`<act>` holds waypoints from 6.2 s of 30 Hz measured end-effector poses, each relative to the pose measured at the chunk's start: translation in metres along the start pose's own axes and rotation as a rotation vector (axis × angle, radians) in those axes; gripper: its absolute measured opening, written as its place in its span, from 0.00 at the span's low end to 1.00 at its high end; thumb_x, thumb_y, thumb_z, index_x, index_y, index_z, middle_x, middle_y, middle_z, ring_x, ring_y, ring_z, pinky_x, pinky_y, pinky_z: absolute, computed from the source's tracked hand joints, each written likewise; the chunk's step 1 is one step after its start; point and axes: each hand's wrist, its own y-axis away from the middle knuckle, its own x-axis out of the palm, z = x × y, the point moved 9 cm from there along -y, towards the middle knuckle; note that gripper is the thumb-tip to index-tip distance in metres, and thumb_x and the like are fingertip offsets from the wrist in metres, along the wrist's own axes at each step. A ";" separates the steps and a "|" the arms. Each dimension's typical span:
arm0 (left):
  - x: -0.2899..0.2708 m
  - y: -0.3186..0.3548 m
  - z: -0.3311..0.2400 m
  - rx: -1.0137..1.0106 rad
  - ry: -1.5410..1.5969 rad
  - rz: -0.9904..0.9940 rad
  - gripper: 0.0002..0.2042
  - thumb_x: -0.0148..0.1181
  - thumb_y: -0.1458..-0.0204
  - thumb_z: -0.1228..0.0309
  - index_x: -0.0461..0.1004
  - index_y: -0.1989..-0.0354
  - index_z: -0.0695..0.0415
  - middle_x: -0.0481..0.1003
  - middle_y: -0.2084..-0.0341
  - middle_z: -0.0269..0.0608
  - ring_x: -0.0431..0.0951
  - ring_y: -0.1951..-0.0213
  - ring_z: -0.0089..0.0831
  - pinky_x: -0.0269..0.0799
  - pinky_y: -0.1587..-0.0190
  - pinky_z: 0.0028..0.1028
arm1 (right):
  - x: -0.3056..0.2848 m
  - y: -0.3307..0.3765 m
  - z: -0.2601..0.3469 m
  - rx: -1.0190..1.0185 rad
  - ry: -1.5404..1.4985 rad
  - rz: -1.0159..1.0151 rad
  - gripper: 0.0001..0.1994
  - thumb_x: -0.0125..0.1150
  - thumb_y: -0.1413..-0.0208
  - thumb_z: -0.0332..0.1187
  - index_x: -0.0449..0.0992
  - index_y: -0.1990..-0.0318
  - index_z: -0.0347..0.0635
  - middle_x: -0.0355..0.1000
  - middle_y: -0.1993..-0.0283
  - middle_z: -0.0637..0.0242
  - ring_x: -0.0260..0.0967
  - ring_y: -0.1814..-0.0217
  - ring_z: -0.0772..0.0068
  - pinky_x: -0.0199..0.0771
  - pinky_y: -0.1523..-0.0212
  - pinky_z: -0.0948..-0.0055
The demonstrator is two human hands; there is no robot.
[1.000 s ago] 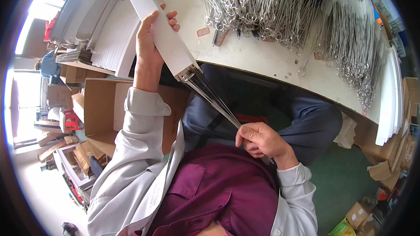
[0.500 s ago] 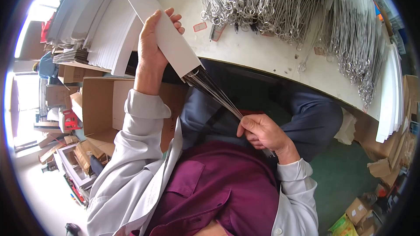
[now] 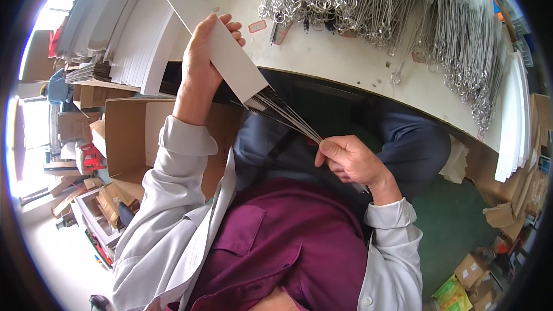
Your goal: The person is packing small brushes with long metal handles into white cardboard boxes.
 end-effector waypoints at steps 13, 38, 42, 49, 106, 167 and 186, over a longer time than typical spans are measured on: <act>-0.012 -0.016 -0.009 -0.030 -0.067 0.058 0.23 0.58 0.38 0.60 0.70 0.46 0.72 0.77 0.62 0.56 0.80 0.66 0.38 0.81 0.59 0.37 | 0.001 0.000 -0.002 0.016 -0.050 0.060 0.22 0.52 0.28 0.48 0.76 0.67 0.36 0.53 0.85 0.83 0.44 0.87 0.91 0.46 0.86 0.83; 0.012 0.041 0.052 -0.062 0.017 -0.053 0.21 0.58 0.37 0.58 0.70 0.49 0.67 0.76 0.65 0.52 0.78 0.67 0.38 0.78 0.59 0.38 | 0.017 -0.031 0.009 0.000 -0.093 0.031 0.23 0.51 0.28 0.49 0.76 0.67 0.36 0.54 0.84 0.80 0.45 0.86 0.88 0.47 0.85 0.81; 0.013 0.053 0.068 -0.065 0.133 -0.139 0.21 0.58 0.37 0.56 0.70 0.52 0.65 0.75 0.65 0.53 0.77 0.66 0.39 0.78 0.58 0.38 | 0.010 -0.048 0.032 -0.083 0.023 -0.065 0.19 0.55 0.30 0.47 0.75 0.61 0.36 0.63 0.80 0.75 0.56 0.84 0.86 0.56 0.84 0.80; 0.002 0.047 0.038 0.043 0.161 -0.177 0.22 0.57 0.36 0.55 0.68 0.51 0.66 0.74 0.63 0.53 0.75 0.64 0.37 0.77 0.54 0.38 | -0.006 -0.010 0.041 -0.265 0.263 -0.086 0.22 0.67 0.37 0.46 0.76 0.51 0.32 0.75 0.71 0.69 0.65 0.78 0.86 0.66 0.78 0.81; 0.068 0.151 0.120 0.416 -1.672 0.634 0.25 0.75 0.59 0.66 0.73 0.52 0.58 0.78 0.73 0.44 0.82 0.72 0.44 0.80 0.70 0.39 | -0.030 0.043 0.046 -1.027 0.897 -0.963 0.05 0.69 0.46 0.24 0.80 0.62 0.37 0.77 0.59 0.59 0.77 0.61 0.56 0.80 0.61 0.65; 0.061 0.138 0.141 0.064 -1.346 0.591 0.29 0.73 0.53 0.69 0.68 0.41 0.51 0.80 0.56 0.51 0.84 0.56 0.50 0.81 0.55 0.39 | -0.024 0.002 -0.011 -0.534 -0.099 -0.545 0.13 0.52 0.30 0.30 0.77 0.47 0.29 0.80 0.62 0.62 0.78 0.63 0.76 0.80 0.64 0.75; 0.053 0.144 0.149 0.020 -1.372 0.538 0.30 0.74 0.54 0.65 0.66 0.44 0.62 0.80 0.59 0.55 0.84 0.61 0.54 0.82 0.61 0.44 | -0.016 0.009 0.008 -0.702 0.366 -0.804 0.10 0.66 0.37 0.31 0.82 0.57 0.31 0.82 0.66 0.53 0.83 0.65 0.67 0.79 0.66 0.71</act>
